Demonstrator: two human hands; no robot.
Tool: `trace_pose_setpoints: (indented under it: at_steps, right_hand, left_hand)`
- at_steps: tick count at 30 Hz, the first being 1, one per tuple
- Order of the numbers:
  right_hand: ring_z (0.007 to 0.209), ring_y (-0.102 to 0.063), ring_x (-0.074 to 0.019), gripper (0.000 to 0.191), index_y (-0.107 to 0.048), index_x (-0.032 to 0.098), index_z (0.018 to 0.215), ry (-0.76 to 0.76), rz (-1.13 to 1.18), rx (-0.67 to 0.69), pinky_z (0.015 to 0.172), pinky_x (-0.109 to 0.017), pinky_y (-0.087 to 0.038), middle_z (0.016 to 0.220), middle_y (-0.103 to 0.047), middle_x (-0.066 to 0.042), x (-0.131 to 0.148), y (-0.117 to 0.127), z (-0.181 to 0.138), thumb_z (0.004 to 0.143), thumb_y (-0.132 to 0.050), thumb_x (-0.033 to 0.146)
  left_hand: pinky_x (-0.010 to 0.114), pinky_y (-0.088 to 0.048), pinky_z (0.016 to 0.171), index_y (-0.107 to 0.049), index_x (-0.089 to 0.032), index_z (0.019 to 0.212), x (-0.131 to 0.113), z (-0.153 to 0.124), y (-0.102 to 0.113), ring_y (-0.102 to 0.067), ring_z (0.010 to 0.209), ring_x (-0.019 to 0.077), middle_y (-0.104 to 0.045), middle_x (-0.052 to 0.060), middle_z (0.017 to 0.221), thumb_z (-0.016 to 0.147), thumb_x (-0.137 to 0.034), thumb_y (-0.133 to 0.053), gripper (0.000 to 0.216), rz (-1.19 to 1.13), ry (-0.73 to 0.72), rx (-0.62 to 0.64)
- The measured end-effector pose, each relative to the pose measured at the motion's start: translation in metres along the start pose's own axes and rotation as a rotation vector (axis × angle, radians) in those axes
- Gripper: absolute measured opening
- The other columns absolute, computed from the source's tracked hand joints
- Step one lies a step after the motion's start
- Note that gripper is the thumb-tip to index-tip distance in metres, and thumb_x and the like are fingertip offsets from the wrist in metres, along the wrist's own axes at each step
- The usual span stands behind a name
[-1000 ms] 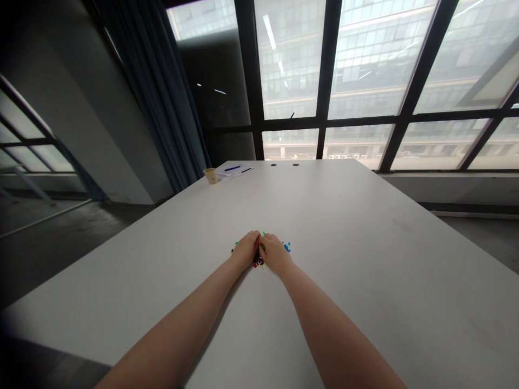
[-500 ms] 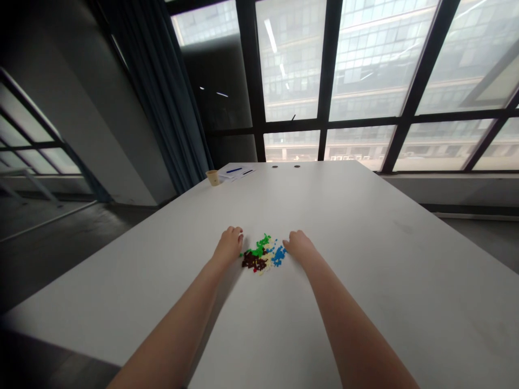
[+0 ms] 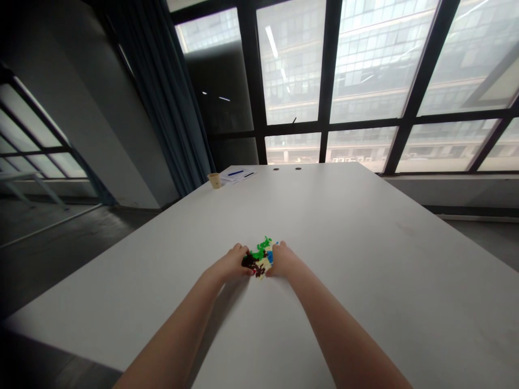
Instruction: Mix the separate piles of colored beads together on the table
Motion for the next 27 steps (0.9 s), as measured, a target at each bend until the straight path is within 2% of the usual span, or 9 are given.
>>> trace_pose_setpoints:
  at_steps: [7,12,18,21,23,25,27]
  right_hand:
    - [0.078,-0.057,-0.0201,0.036,-0.063,0.017,0.086,0.038,0.038,-0.038,0.066,-0.026,-0.044,0.092,-0.059,-0.01,0.003,0.002,0.004,0.052,-0.071,0.028]
    - [0.079,-0.056,-0.0185,0.037,-0.062,0.017,0.09,0.039,0.08,-0.054,0.066,-0.025,-0.042,0.095,-0.059,-0.009,0.005,-0.001,0.005,0.054,-0.069,0.023]
    - [0.078,-0.055,-0.018,0.027,-0.064,0.018,0.084,0.152,0.168,-0.054,0.065,-0.025,-0.041,0.085,-0.063,-0.005,0.012,-0.003,0.008,0.057,-0.065,0.018]
    - [0.072,-0.055,-0.0154,0.024,-0.064,0.018,0.083,0.174,0.276,-0.08,0.065,-0.025,-0.042,0.082,-0.063,-0.003,0.014,0.0,0.011,0.061,-0.057,0.013]
    - [0.072,-0.056,-0.0141,0.026,-0.064,0.018,0.085,0.169,0.342,-0.136,0.066,-0.025,-0.043,0.084,-0.063,-0.004,0.01,0.003,0.014,0.065,-0.05,0.01]
    - [0.079,-0.056,-0.014,0.03,-0.063,0.016,0.09,0.161,0.363,-0.234,0.073,-0.025,-0.044,0.09,-0.062,-0.006,0.001,0.006,0.018,0.068,-0.044,0.008]
    - [0.095,-0.054,-0.0155,0.036,-0.06,0.015,0.101,0.158,0.327,-0.33,0.085,-0.028,-0.041,0.103,-0.06,-0.009,-0.011,0.006,0.021,0.072,-0.04,0.008]
  left_hand:
    - [0.03,-0.043,0.077,-0.057,-0.017,0.089,-0.002,0.003,-0.001,-0.052,0.087,0.0212,-0.054,0.007,0.095,0.058,-0.022,-0.063,0.032,-0.12,-0.094,-0.025]
    - [0.029,-0.044,0.072,-0.057,-0.016,0.086,-0.006,0.005,-0.001,-0.054,0.081,0.0191,-0.057,0.006,0.091,0.06,-0.011,-0.055,0.027,-0.172,-0.162,-0.015]
    - [0.025,-0.046,0.065,-0.058,-0.016,0.082,-0.013,0.008,-0.003,-0.056,0.073,0.0157,-0.06,0.005,0.086,0.06,-0.006,-0.048,0.026,-0.302,-0.262,-0.013]
    - [0.025,-0.047,0.07,-0.058,-0.016,0.086,-0.015,0.01,-0.001,-0.057,0.078,0.0158,-0.062,0.006,0.091,0.064,-0.006,-0.043,0.029,-0.343,-0.244,-0.041]
    - [0.026,-0.045,0.078,-0.057,-0.016,0.092,-0.014,0.011,0.004,-0.057,0.087,0.0163,-0.061,0.007,0.098,0.069,-0.008,-0.04,0.03,-0.343,-0.228,-0.084]
    - [0.029,-0.04,0.089,-0.055,-0.014,0.103,-0.008,0.011,0.009,-0.053,0.101,0.0181,-0.058,0.01,0.109,0.075,-0.016,-0.039,0.032,-0.29,-0.188,-0.138]
    - [0.034,-0.032,0.098,-0.046,-0.012,0.117,0.002,0.011,0.01,-0.042,0.118,0.0233,-0.048,0.016,0.126,0.077,-0.032,-0.045,0.045,-0.183,-0.104,-0.15]
Point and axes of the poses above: each hand's wrist, its own z-axis towards the middle knuckle, its own y-axis out of the back of the hand, x = y × z, the point moved 2 cm from there along z, towards the middle knuckle
